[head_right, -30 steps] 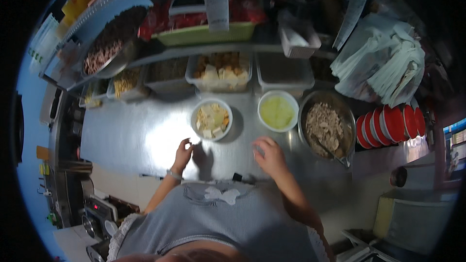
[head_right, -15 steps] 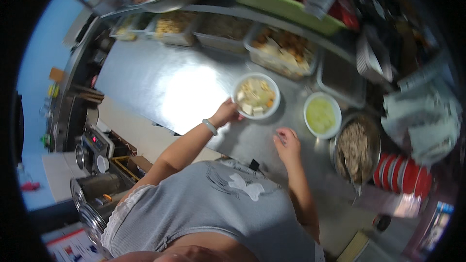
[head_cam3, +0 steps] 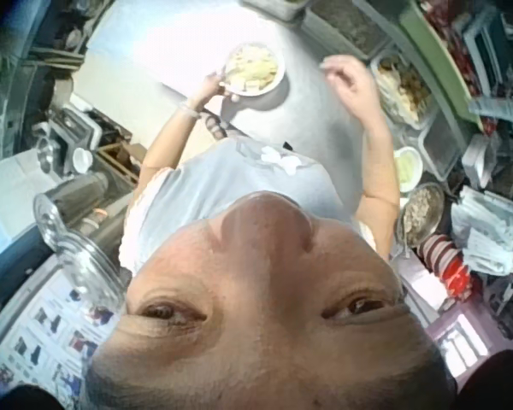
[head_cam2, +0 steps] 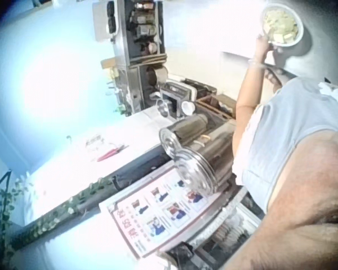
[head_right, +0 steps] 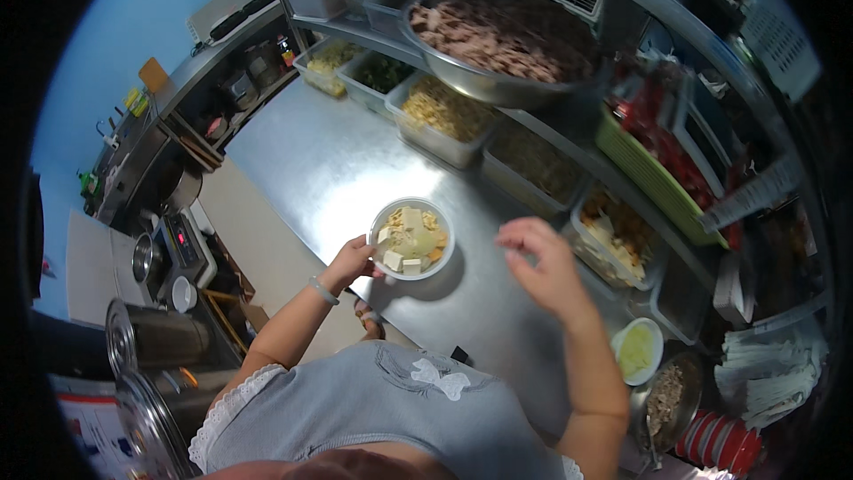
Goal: The person assembles a food bowl by adding various ingredients from containers on a stainless steel counter. They place noodles, vegetables, tofu, and meat into a white bowl, then retrieve a fried egg from a refrigerator and add it to the mix. The person uses tongs to handle the ingredients and a digital scale to weigh the final bowl.
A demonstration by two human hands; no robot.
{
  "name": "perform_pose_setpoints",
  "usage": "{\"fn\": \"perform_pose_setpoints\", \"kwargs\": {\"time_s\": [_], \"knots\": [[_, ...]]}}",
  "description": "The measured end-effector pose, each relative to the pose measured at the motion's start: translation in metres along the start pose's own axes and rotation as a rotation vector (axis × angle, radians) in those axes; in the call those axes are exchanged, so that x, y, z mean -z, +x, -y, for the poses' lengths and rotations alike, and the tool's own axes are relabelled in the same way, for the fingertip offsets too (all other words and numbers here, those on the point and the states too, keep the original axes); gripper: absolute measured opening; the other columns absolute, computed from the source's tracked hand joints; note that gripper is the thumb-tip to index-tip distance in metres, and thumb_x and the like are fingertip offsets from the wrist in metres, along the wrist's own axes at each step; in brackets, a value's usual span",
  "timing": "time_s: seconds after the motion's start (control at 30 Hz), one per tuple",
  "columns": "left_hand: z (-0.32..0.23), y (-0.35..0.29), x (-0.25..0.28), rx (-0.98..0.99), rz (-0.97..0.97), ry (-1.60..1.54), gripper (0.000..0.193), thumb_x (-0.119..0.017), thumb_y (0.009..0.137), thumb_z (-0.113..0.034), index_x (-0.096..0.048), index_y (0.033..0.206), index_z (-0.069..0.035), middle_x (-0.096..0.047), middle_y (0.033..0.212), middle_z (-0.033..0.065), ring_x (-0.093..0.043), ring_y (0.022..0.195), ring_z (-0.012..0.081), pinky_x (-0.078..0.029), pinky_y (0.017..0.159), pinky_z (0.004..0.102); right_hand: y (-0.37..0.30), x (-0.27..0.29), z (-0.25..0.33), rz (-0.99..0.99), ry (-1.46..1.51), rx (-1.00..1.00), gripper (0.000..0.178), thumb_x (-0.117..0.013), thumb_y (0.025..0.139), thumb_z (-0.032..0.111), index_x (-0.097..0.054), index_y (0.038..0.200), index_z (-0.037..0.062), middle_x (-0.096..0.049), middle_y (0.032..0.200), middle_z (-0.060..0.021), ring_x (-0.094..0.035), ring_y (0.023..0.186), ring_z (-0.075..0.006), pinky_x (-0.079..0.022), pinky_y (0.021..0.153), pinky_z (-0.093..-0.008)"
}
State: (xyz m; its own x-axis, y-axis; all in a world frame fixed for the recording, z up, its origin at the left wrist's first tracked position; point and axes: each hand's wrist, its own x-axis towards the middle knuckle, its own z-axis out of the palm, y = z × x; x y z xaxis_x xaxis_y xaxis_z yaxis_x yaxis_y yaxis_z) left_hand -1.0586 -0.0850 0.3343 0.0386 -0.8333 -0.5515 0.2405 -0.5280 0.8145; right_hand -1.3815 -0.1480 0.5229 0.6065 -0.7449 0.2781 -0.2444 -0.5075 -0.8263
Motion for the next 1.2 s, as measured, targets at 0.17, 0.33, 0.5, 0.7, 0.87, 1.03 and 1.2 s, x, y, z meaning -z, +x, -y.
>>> {"fn": "perform_pose_setpoints", "kwargs": {"time_s": [0.17,0.33,0.5,0.7,0.87,1.03,1.2], "knots": [[-0.047,0.024,0.123,0.031,-0.061,0.113,0.029,-0.041,0.085,-0.008,-0.048,0.112,0.0,-0.061,0.075,0.0103,-0.059,0.051,0.0155,-0.052,0.048,0.0259,0.186,-0.027,0.079,-0.016,-0.418,0.163,0.019,-0.057,0.074,0.01,-0.061,0.091,0.0015,-0.057,0.086,-0.0125,-0.057,0.078,-0.0257,-0.046,0.07,-0.0327],[-0.07,0.059,0.202,0.019,-0.004,0.14,0.028,-0.04,0.086,-0.009,-0.047,0.112,0.0,-0.061,0.079,0.0112,-0.062,0.055,0.0169,-0.053,0.048,0.0239,0.369,-0.043,0.085,-0.097,-0.981,0.108,0.015,-0.055,0.077,0.014,-0.064,0.085,0.005,-0.061,0.083,-0.0137,-0.059,0.078,-0.031,-0.047,0.07,-0.0396],[-0.093,0.093,0.234,0.011,0.064,0.084,0.029,-0.04,0.085,-0.009,-0.048,0.111,0.0,-0.061,0.081,0.0113,-0.062,0.058,0.0168,-0.053,0.049,0.0244,0.512,-0.06,0.027,0.194,-1.332,-0.328,0.021,-0.058,0.074,0.009,-0.066,0.093,0.008,-0.063,0.09,-0.0148,-0.06,0.082,-0.0315,-0.049,0.071,-0.0396],[-0.094,0.13,0.266,-0.018,0.094,0.008,0.031,-0.041,0.084,-0.004,-0.049,0.113,0.0,-0.061,0.08,0.0096,-0.059,0.054,0.0135,-0.051,0.047,0.0234,0.576,-0.076,-0.016,0.38,-1.522,-0.485,0.035,-0.068,0.07,0.018,-0.064,0.105,0.0134,-0.062,0.105,-0.0106,-0.059,0.092,-0.0294,-0.049,0.075,-0.042],[-0.105,0.141,0.267,-0.005,0.091,-0.06,0.035,-0.036,0.081,0.002,-0.046,0.114,0.003,-0.061,0.082,0.0139,-0.06,0.056,0.0157,-0.051,0.048,0.0241,0.609,-0.075,-0.073,0.522,-1.588,-0.56,0.043,-0.072,0.065,0.032,-0.065,0.102,0.0119,-0.063,0.102,-0.0086,-0.059,0.093,-0.0284,-0.048,0.075,-0.0421],[-0.099,0.149,0.273,-0.038,0.138,-0.098,0.034,-0.035,0.082,0.001,-0.045,0.114,0.003,-0.06,0.081,0.0135,-0.059,0.056,0.0146,-0.05,0.049,0.0234,0.623,-0.083,-0.086,0.619,-1.587,-0.564,0.044,-0.073,0.063,0.037,-0.067,0.098,0.0108,-0.063,0.101,-0.0095,-0.059,0.092,-0.0289,-0.048,0.076,-0.041],[-0.101,0.151,0.273,-0.051,0.172,-0.084,0.032,-0.034,0.083,0.001,-0.046,0.112,0.003,-0.06,0.079,0.0128,-0.057,0.054,0.0139,-0.049,0.049,0.0229,0.629,-0.078,-0.101,0.72,-1.561,-0.552,0.044,-0.073,0.062,0.036,-0.066,0.097,0.0098,-0.063,0.099,-0.0118,-0.06,0.09,-0.0295,-0.048,0.076,-0.0404]]}}
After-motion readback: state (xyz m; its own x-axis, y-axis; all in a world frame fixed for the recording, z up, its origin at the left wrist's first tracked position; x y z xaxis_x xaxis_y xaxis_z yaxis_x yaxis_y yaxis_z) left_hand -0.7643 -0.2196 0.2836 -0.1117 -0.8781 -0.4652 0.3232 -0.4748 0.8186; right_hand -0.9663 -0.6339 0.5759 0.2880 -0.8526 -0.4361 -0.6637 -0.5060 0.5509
